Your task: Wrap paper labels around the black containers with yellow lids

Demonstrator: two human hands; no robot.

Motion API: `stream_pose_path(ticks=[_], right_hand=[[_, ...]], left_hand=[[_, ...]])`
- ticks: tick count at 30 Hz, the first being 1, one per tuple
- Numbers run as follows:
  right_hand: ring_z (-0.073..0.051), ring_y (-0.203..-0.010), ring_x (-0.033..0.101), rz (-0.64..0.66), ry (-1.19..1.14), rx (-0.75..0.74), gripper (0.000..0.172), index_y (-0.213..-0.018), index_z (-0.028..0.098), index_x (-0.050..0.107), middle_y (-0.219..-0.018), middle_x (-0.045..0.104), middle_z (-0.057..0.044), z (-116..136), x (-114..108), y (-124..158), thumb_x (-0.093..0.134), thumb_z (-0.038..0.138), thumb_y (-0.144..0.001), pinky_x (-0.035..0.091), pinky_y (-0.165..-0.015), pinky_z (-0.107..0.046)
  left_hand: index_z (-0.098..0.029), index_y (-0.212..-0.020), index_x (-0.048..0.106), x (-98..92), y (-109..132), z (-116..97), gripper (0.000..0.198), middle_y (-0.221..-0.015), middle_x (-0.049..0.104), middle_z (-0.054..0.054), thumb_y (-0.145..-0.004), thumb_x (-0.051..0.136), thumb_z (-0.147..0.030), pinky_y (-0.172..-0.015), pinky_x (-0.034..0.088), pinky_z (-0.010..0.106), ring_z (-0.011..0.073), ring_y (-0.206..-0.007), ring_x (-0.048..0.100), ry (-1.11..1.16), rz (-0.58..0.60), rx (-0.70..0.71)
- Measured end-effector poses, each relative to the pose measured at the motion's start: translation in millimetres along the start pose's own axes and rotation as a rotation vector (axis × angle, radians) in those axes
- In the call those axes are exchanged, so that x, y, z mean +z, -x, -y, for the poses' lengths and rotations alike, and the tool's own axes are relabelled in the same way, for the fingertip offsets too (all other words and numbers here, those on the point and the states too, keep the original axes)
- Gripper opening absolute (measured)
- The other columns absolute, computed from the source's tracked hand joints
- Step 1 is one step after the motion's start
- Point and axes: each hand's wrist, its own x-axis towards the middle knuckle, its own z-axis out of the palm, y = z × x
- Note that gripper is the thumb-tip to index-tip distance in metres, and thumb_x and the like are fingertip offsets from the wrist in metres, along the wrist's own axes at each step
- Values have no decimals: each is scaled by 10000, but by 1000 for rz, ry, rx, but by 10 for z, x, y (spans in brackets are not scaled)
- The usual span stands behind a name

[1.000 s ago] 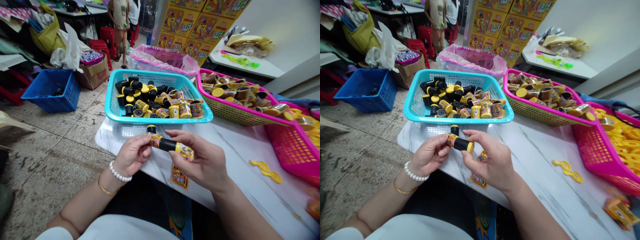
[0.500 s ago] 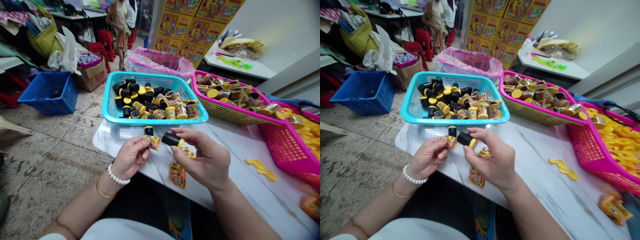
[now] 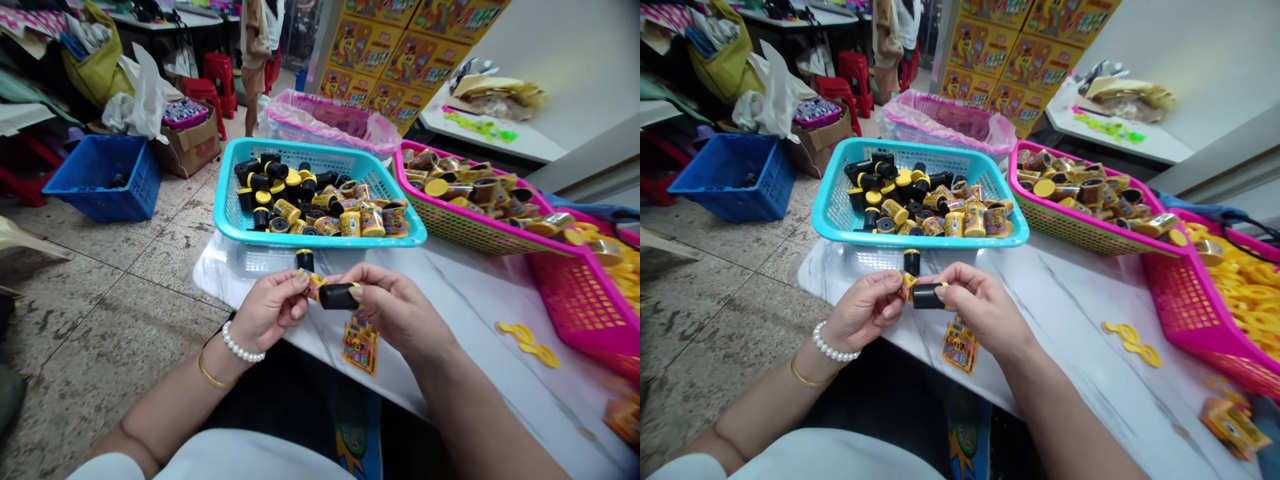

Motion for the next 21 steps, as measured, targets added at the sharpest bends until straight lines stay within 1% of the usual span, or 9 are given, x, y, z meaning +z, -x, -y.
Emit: stream_pose_path(ticks=[2,3,7,9,11,13,15,18,21], right_hand=[[-220,-835,761,-31,4,-21,176,-795,216,647,-982,810,-85,6,23,20,718,376,-808,612,-732,-340],[-214,-831,762,-54,7,-52,162,-808,220,644,-985,811,-81,12,41,34,719,364,-812,614,-731,-336],[-231,-952,764,-161,97,-213,114,-859,235,624,-1109,792,-81,39,125,103,723,285,-831,629,-805,-369],[-231,-939,766,-189,177,-275,98,-886,242,617,-1115,787,-81,36,156,137,705,258,-847,638,-777,-366],[-224,-862,770,-223,278,-335,95,-918,253,616,-1049,790,-71,19,173,165,688,249,-855,643,-729,-357],[-221,-802,765,-279,423,-415,125,-954,265,620,-991,783,-58,-4,177,182,685,245,-849,644,-711,-361],[-229,-818,764,-328,609,-515,170,-993,269,627,-994,775,-54,-21,172,186,685,226,-840,644,-754,-376],[-233,-893,766,-345,862,-671,199,-1025,258,627,-1014,774,-59,-23,149,167,675,181,-847,635,-821,-363],[-228,-910,765,-330,968,-762,182,-1017,251,623,-989,776,-62,-4,101,145,673,173,-861,631,-817,-345]], left_hand=[[-126,-707,608,12,2,2,407,-533,544,-46,-610,913,-377,-329,142,127,14,-373,394,-11,-2,6],[-130,-715,604,17,2,3,413,-535,551,-45,-606,916,-378,-328,147,126,15,-372,399,-10,-7,8],[-143,-744,586,12,-6,12,414,-556,570,-44,-618,910,-367,-325,158,127,21,-370,417,4,-23,8],[-144,-747,581,-2,-13,22,407,-567,569,-45,-630,902,-365,-328,159,129,22,-373,420,7,-23,15],[-142,-756,587,-17,-20,32,391,-572,566,-44,-646,891,-364,-335,175,133,24,-374,421,11,-20,29],[-143,-766,596,-25,-21,39,374,-559,560,-45,-663,878,-365,-346,205,138,28,-372,422,12,-15,39],[-146,-769,602,-22,-13,41,369,-518,549,-45,-669,873,-376,-353,219,140,38,-372,420,9,-13,42],[-142,-773,614,1,27,40,387,-461,544,-42,-662,880,-400,-350,200,133,35,-364,384,2,-30,46],[-121,-772,634,21,84,38,410,-458,551,-39,-648,895,-412,-343,189,123,20,-361,351,-5,-59,48]])
